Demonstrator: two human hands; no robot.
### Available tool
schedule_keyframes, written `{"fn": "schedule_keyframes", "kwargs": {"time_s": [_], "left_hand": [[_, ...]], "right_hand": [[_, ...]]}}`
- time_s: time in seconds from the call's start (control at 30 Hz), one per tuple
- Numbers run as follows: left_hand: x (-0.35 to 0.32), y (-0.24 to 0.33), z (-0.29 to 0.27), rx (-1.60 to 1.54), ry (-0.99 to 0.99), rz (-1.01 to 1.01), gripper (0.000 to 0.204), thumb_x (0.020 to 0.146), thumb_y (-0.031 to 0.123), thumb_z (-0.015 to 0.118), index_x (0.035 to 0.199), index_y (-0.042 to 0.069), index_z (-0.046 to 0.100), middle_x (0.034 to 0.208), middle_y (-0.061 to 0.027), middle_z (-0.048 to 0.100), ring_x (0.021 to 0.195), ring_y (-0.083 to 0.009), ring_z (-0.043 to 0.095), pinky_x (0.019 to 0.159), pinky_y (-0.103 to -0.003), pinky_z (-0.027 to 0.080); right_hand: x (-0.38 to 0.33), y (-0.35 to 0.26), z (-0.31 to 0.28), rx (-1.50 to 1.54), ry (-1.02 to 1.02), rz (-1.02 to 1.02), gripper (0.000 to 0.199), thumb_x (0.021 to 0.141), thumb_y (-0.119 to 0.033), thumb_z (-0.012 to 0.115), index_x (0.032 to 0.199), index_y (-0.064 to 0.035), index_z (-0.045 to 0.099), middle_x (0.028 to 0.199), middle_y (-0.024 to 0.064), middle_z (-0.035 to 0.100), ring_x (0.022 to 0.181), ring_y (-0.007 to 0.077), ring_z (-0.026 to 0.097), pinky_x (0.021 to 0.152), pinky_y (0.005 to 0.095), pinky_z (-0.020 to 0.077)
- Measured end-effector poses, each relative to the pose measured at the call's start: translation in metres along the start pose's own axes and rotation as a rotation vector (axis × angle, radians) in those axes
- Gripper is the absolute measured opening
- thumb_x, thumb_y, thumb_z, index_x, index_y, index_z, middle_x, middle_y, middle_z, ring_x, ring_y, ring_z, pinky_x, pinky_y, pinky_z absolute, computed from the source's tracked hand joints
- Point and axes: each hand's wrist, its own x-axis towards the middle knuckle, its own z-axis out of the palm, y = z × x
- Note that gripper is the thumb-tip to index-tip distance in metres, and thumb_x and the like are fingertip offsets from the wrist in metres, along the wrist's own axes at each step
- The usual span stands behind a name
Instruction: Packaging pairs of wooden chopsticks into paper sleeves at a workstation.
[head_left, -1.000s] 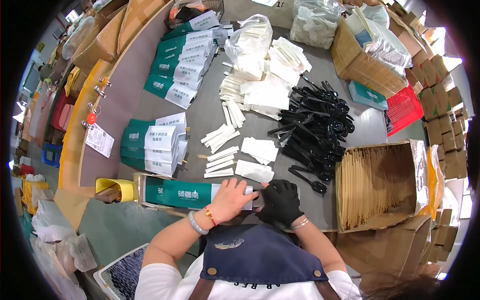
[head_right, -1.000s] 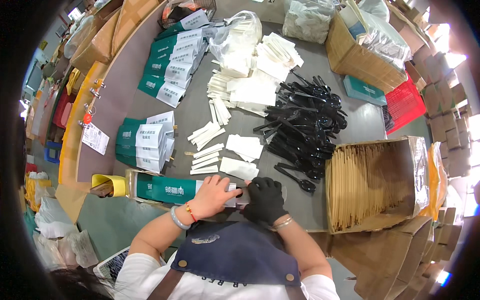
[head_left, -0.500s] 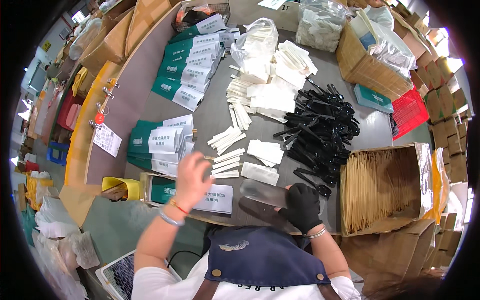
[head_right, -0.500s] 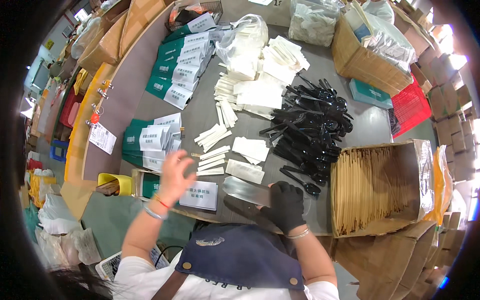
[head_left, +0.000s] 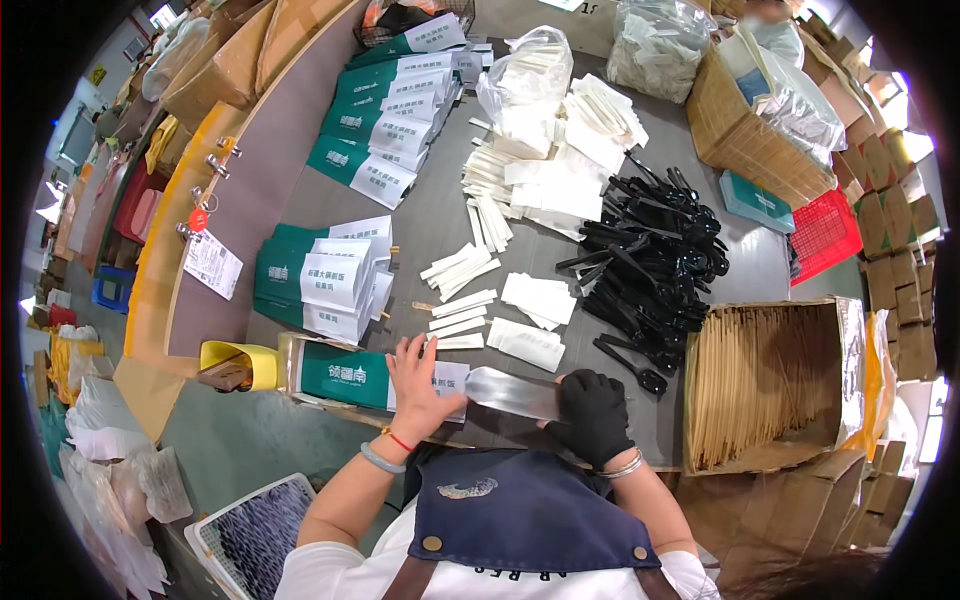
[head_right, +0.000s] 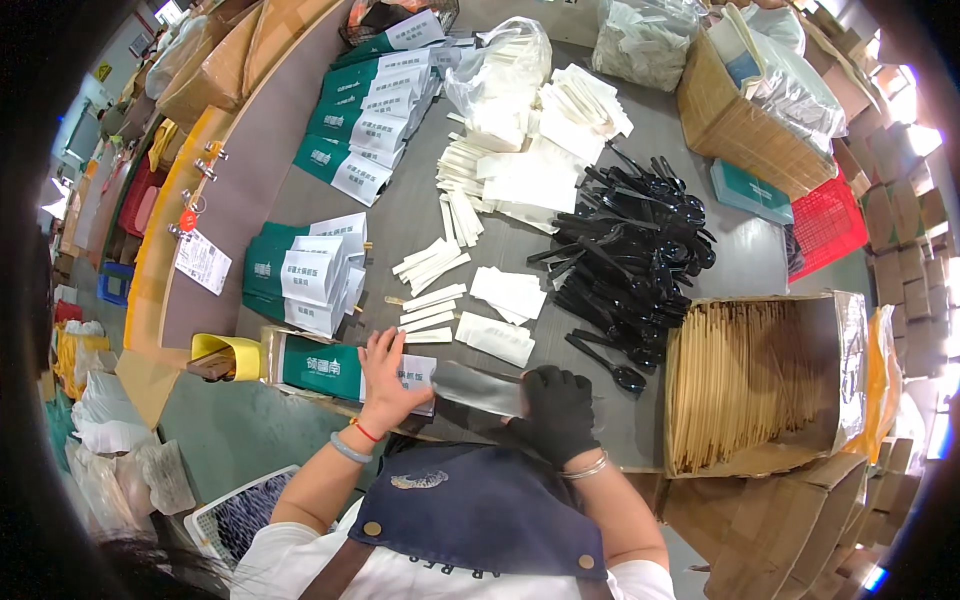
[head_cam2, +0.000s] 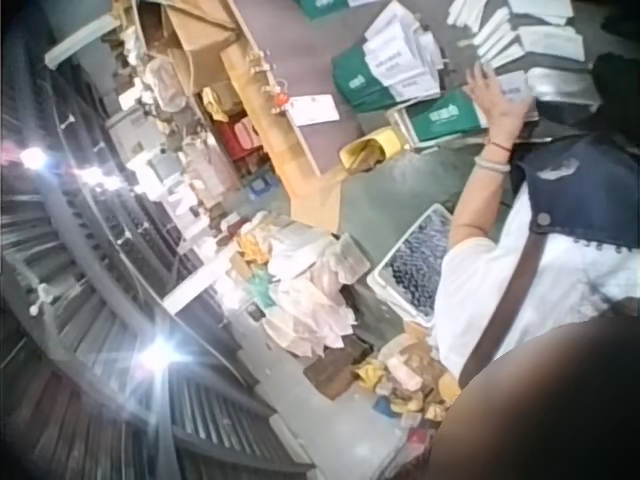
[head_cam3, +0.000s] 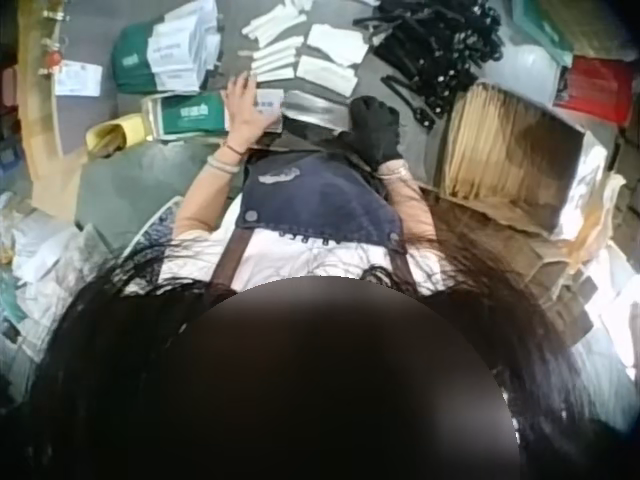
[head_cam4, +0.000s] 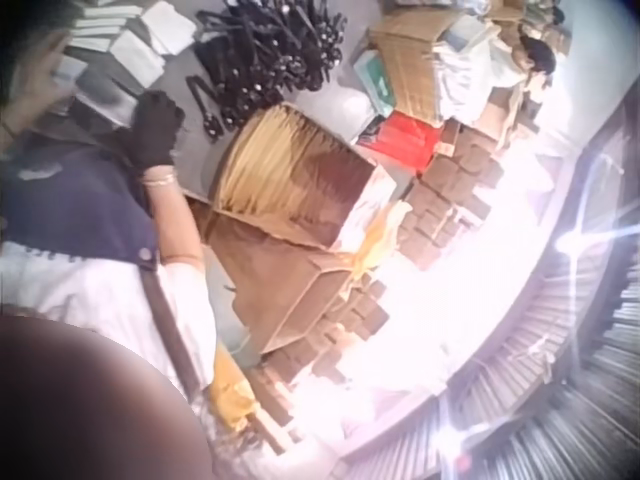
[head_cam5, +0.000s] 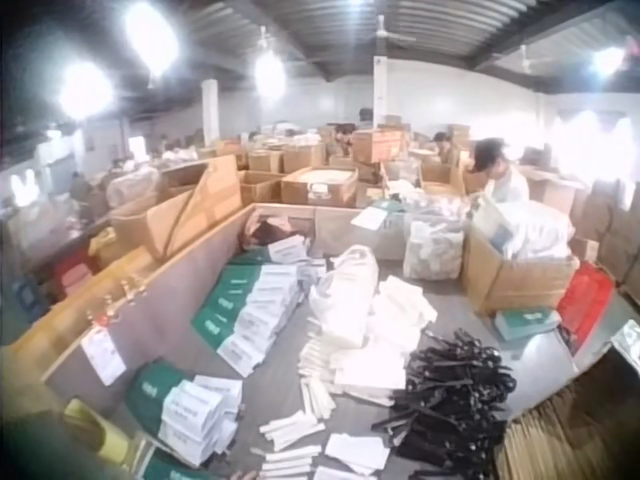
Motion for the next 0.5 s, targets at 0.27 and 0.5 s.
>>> {"fn": "schedule_keyframes", "kwargs": {"time_s": [0.27,0.5], "left_hand": [[0.001,-0.003,-0.001,-0.010,-0.017,-0.009,0.097,0.062,0.039,0.085,0.140,0.000,0.042,0.144,-0.0166,0.038,0.139,-0.0405,0.025,0.114,-0.059,0.009],[0.006,0.005,-0.009,-0.007,-0.080,0.018,0.090,0.066,0.036,0.083,0.139,0.002,0.044,0.144,-0.0172,0.040,0.137,-0.0398,0.028,0.113,-0.059,0.013]], "right_hand": [[-0.001,0.006,-0.007,-0.042,-0.002,-0.014,0.060,0.059,-0.042,0.082,0.106,-0.0109,0.062,0.102,0.0072,0.061,0.096,0.0296,0.058,0.084,0.0435,0.0408],[0.029,-0.032,0.052,0.143,0.015,-0.197,0.064,0.063,-0.046,0.080,0.113,-0.0118,0.061,0.111,0.0109,0.060,0.103,0.0305,0.056,0.089,0.0437,0.0414]]}}
